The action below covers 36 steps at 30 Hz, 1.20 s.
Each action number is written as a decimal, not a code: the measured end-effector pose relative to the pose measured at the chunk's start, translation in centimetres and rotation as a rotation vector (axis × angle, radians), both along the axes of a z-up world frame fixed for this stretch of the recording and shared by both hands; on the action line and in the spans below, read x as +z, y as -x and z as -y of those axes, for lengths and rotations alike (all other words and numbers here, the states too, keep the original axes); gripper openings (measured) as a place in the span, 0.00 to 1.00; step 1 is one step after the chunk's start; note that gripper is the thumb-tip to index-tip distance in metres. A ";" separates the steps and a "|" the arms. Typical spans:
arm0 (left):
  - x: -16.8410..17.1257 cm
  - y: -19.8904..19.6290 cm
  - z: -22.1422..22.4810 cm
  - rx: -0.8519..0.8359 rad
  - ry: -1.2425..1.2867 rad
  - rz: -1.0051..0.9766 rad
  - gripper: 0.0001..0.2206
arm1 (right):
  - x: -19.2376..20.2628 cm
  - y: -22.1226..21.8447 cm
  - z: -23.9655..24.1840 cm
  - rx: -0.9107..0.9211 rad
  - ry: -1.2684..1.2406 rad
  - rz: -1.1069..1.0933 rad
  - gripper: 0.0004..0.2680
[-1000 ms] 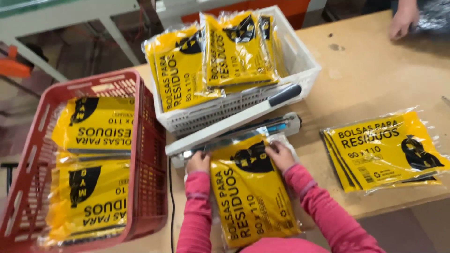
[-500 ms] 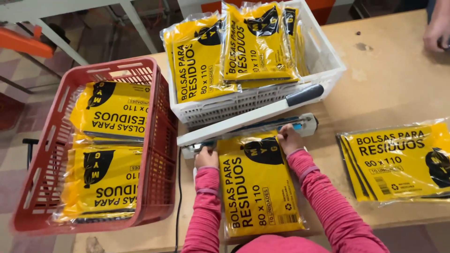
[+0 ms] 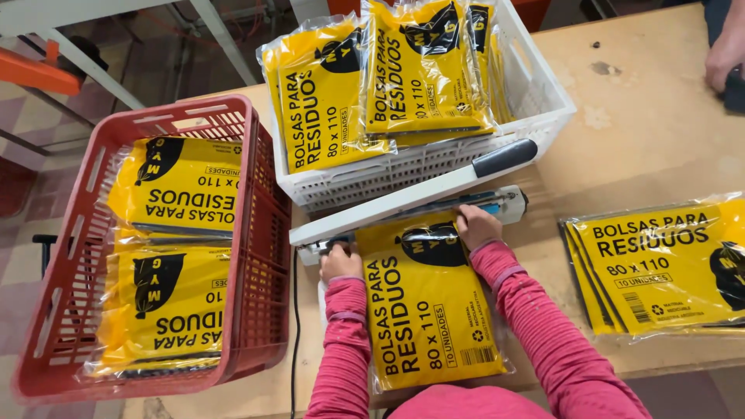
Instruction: Sealing yellow plastic bags using a heat sealer and placing them into a basket
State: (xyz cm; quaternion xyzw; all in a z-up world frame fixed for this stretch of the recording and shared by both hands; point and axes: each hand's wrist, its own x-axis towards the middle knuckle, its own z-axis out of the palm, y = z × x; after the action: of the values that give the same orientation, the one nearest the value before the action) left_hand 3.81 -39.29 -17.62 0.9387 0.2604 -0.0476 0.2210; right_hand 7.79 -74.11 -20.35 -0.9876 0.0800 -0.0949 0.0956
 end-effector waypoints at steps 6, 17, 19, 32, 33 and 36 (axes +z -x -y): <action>1.3 0.4 0.4 0.024 -0.013 0.067 0.14 | 3.7 1.2 1.0 -0.048 -0.087 0.041 0.10; -0.7 0.4 0.5 0.050 -0.051 0.173 0.13 | 24.4 -5.4 -8.2 0.697 0.177 0.766 0.11; 0.1 0.5 0.7 0.071 -0.069 0.217 0.11 | 22.0 -6.3 -7.9 0.542 0.158 -0.149 0.24; 1.0 2.2 1.0 0.096 -0.102 0.386 0.08 | 17.9 -6.1 -6.8 0.304 -0.007 -0.626 0.31; 1.5 2.9 1.1 0.069 -0.075 0.351 0.09 | 16.8 -6.5 -6.7 0.303 0.021 -0.598 0.30; 7.9 4.3 2.2 0.007 0.094 0.117 0.12 | 18.7 -6.9 -7.5 0.244 -0.019 -0.701 0.32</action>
State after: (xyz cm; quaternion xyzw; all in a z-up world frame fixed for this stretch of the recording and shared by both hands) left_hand -0.51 -41.45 -9.73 0.9276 0.2476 -0.0040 0.2796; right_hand 14.67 -66.62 -1.64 -0.9615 -0.0095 0.2619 0.0821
